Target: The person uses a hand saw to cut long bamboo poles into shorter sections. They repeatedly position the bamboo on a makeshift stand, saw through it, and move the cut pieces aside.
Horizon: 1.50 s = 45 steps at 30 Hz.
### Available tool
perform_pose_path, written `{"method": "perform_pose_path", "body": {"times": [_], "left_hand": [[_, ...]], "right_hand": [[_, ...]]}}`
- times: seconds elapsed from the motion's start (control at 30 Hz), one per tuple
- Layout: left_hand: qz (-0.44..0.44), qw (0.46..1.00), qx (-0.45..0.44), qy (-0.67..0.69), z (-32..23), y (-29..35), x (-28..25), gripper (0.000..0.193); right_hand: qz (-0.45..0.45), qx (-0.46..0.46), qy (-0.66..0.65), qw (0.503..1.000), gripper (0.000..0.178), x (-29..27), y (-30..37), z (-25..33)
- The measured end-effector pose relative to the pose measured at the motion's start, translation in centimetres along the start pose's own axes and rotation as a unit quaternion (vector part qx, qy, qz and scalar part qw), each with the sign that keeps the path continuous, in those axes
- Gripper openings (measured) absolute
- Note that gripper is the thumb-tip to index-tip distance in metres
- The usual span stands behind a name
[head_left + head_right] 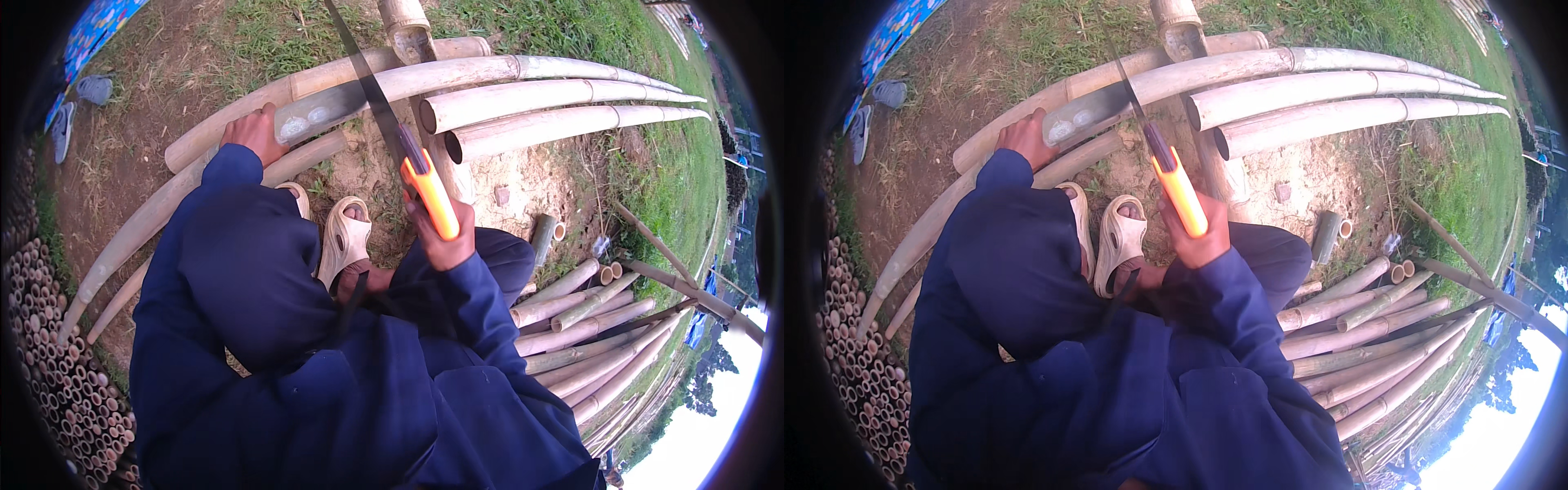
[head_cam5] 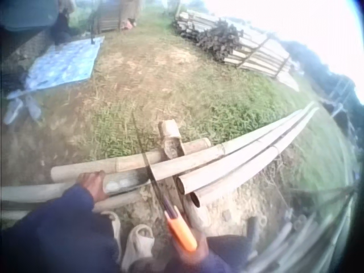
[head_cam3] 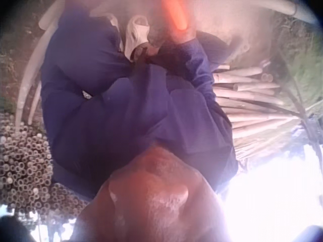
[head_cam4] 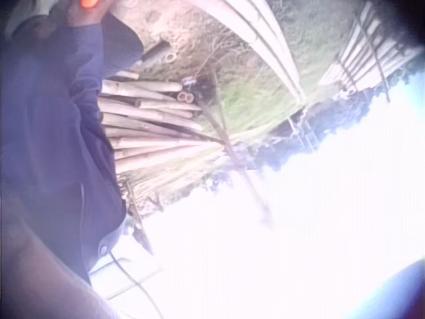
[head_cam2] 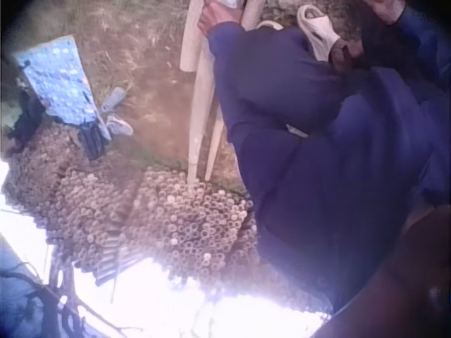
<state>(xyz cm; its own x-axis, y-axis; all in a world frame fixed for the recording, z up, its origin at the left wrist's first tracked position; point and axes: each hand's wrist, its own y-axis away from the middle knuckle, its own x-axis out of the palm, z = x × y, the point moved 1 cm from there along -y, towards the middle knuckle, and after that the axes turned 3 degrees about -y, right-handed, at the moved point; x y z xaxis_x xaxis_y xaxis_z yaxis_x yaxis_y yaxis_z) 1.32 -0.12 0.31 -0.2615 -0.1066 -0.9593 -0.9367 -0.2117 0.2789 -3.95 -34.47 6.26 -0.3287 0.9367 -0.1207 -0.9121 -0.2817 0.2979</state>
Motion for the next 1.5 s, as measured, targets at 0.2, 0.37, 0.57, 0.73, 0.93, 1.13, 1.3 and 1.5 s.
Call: {"method": "perform_pose_path", "body": {"times": [0.2,0.37,0.57,0.73,0.93,1.13,1.3,1.5], "left_hand": [[0.005,1.0,0.02,0.014,1.6,0.2,-1.1,0.055],[0.007,1.0,-0.006,-0.002,1.2,0.4,-0.4,0.063],[0.018,1.0,0.017,0.0,0.5,-0.1,-1.1,0.063],[0.038,0.999,0.001,0.004,1.3,0.5,-1.1,0.062],[0.042,0.999,0.004,0.008,0.1,-0.8,-1.7,0.063],[0.019,1.0,0.016,-0.011,1.4,0.1,-1.6,0.065],[0.022,1.0,-0.002,-0.004,0.9,-0.4,-0.7,0.065],[0.001,1.0,0.022,0.0,1.0,0.0,-1.3,0.062]], "right_hand": [[-0.012,-0.094,0.049,0.994,0.016,-0.6,7.0,-1.1],[-0.01,-0.078,0.078,0.994,0.021,-2.9,11.7,0.0],[-0.001,-0.076,0.042,0.996,0.011,1.2,-0.8,-0.2],[-0.002,-0.076,0.109,0.991,0.028,-2.7,11.8,0.5],[0.013,-0.09,0.081,0.993,0.011,-0.5,4.8,0.2],[0.026,-0.069,0.067,0.995,0.013,-1.3,8.6,0.1],[-0.024,-0.092,0.071,0.993,0.037,-3.9,12.4,-0.6],[-0.015,-0.102,0.031,0.994,0.014,1.1,1.0,-1.5]]}}
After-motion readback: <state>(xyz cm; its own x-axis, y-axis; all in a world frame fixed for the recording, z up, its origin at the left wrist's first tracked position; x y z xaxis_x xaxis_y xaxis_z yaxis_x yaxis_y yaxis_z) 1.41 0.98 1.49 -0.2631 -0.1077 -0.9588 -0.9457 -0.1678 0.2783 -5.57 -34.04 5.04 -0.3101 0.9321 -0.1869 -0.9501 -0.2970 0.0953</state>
